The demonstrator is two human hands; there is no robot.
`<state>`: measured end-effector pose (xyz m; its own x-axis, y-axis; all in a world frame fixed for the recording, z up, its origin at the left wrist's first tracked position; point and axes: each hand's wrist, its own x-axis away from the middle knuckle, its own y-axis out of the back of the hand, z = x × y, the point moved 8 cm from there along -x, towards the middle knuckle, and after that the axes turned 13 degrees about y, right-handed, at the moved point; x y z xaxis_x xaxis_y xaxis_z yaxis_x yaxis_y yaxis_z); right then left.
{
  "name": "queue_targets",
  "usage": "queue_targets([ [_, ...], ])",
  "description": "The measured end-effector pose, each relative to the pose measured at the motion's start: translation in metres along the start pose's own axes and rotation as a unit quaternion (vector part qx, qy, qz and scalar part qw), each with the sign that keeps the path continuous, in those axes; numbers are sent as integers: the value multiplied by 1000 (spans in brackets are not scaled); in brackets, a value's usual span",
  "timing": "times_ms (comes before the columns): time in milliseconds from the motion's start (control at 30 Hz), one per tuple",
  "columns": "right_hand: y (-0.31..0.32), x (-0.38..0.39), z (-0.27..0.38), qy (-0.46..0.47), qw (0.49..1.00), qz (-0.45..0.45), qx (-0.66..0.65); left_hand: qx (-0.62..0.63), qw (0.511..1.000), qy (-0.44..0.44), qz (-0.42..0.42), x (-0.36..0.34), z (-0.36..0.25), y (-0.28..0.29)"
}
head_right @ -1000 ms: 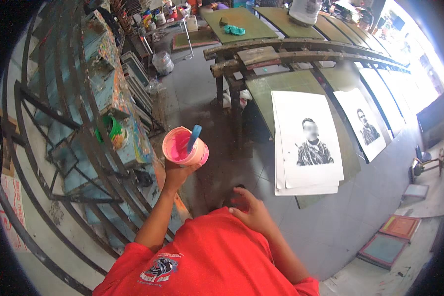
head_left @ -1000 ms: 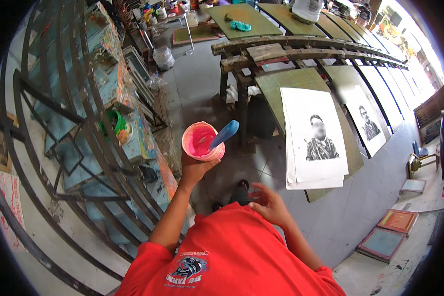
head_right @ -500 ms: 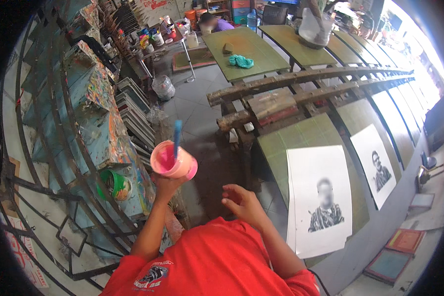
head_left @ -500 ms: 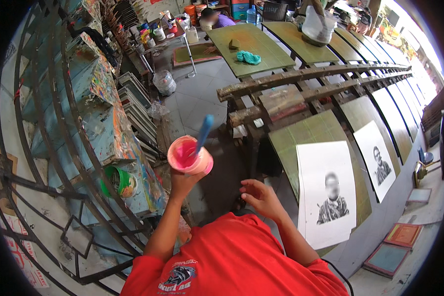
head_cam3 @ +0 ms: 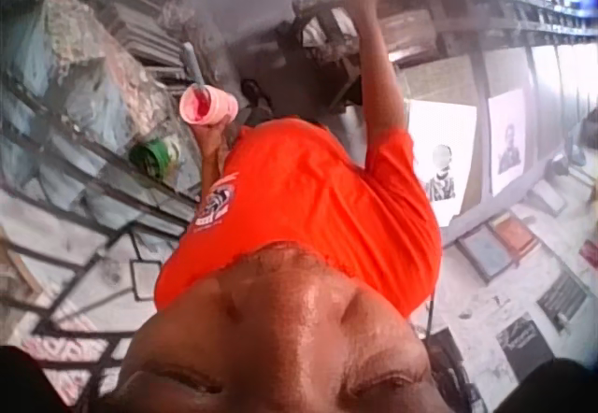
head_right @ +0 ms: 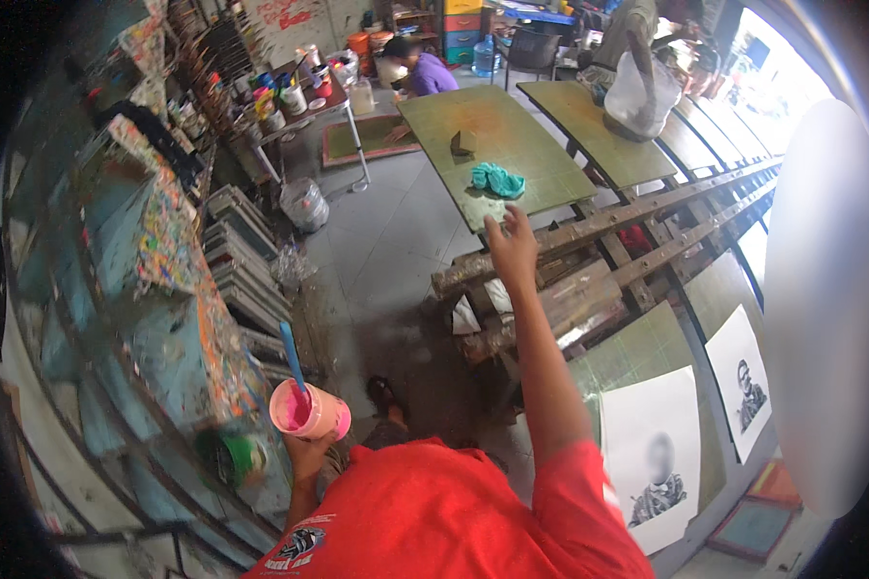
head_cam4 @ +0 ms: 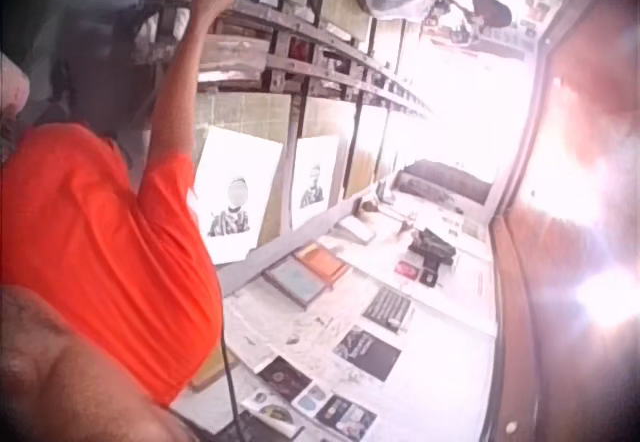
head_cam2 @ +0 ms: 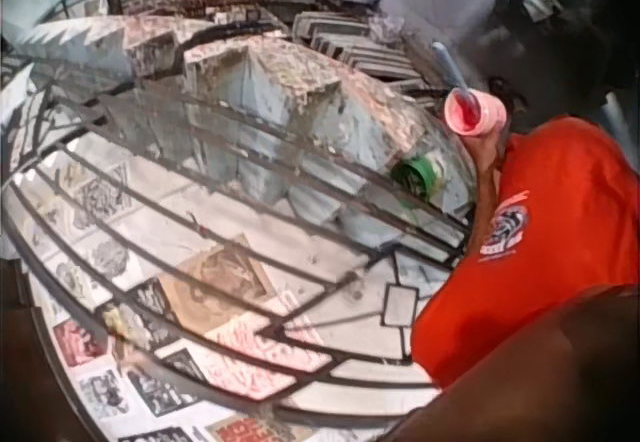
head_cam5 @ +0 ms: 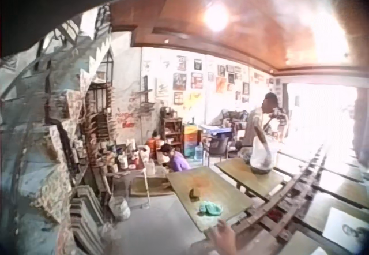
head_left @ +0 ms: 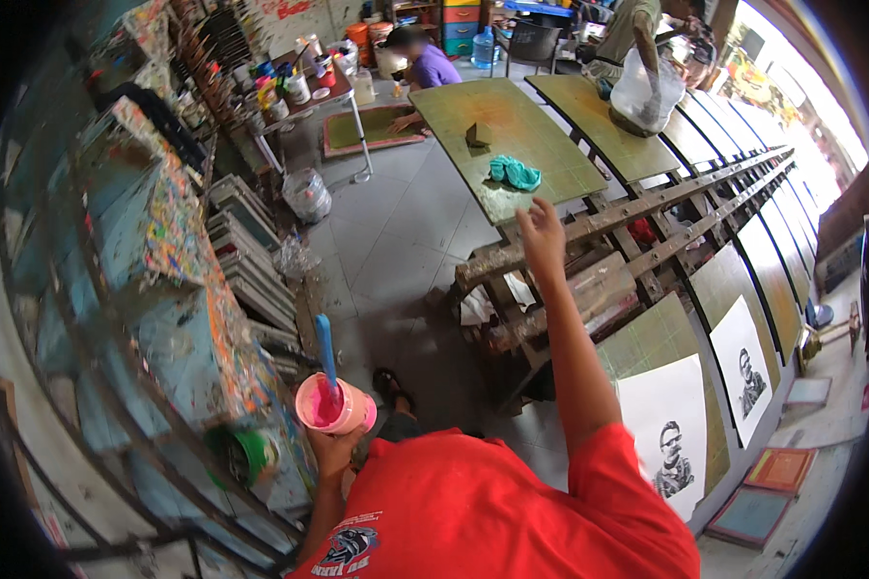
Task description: The person mixes pink paint in a small container using a blue spatula. They add more pink paint from a bottle into the container and continue stirring. Finally, they wipe the rim of the container with a green cloth.
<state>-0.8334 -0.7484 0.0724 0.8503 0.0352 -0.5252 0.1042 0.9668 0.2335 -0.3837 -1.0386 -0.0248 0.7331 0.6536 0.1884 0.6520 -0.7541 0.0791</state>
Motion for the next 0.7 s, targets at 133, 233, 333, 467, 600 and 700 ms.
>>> queue_targets([
  [133, -63, -86, -97, -60, 954, 74, 284, -52, 997, -18, 49, -87, -16, -11],
  [233, -104, -109, -128, -165, 920, 112, 337, -116, 991, -27, 67, -128, -56, -5],
  [333, -122, -115, -160, -146, 883, 175, 411, -118, 987, -44, 95, -167, -73, -3],
  [467, -114, -137, -197, -18, 887, 167, 430, -94, 990, -10, 107, -201, -58, 3],
  [600, -62, -164, -89, 96, 937, 52, 332, -70, 993, 45, 81, -219, -21, 20],
  [700, 33, -151, 0, 52, 970, 58, 230, -95, 989, 26, 113, -228, -6, 15],
])
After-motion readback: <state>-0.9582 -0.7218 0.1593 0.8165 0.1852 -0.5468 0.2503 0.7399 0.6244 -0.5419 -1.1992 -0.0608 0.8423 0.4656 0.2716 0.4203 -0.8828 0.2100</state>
